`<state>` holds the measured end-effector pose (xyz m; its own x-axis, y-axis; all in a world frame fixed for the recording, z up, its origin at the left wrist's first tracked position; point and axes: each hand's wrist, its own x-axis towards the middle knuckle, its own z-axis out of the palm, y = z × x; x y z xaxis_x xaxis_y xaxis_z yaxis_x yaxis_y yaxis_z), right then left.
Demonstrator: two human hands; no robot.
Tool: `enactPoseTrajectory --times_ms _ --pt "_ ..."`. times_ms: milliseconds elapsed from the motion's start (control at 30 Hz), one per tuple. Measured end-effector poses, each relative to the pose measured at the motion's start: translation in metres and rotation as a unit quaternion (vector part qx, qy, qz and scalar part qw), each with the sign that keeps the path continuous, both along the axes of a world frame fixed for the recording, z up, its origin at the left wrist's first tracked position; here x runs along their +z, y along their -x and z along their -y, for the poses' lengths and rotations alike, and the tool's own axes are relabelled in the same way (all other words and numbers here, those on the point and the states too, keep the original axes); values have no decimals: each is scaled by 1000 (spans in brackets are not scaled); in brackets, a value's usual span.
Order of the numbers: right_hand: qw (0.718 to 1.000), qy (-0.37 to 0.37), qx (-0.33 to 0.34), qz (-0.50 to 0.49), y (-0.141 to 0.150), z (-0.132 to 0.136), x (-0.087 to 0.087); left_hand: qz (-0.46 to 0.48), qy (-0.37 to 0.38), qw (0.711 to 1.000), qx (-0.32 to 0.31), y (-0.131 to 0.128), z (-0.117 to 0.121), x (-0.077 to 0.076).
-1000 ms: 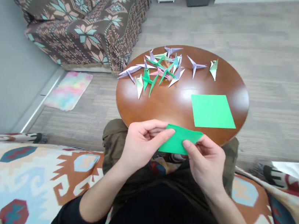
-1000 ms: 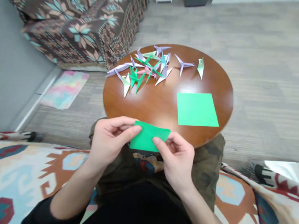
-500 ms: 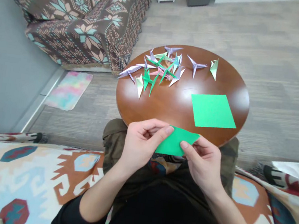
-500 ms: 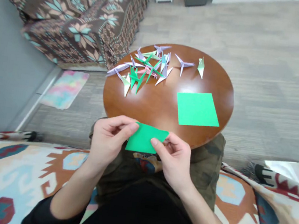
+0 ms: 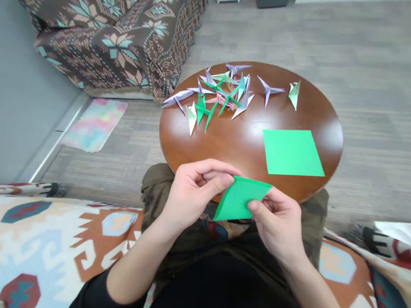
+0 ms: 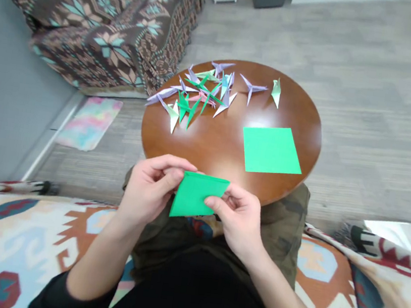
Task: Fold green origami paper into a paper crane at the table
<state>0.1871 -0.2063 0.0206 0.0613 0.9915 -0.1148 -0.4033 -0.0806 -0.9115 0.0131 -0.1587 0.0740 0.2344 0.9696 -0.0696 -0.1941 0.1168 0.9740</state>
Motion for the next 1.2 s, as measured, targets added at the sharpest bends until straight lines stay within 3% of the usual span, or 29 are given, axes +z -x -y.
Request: enactPoseTrajectory --times_ms 233,500,800,933,1067,1200 --pt "997 -14 -49 52 2 1 7 -65 -61 995 38 -2 2 9" --pt "990 -45 -86 106 4 2 15 -154 -139 978 -20 9 1 15" --pt "1000 -16 -7 9 0 1 7 -91 -72 992 -54 17 -3 20" --pt "998 -37 -14 41 1 1 9 -134 -91 986 -38 19 -3 17" --pt "980 -140 -24 137 -10 -3 15 -253 -226 940 -43 24 -5 17" --pt "926 -245 92 271 -29 -14 31 -333 -352 867 -113 28 -10 20"
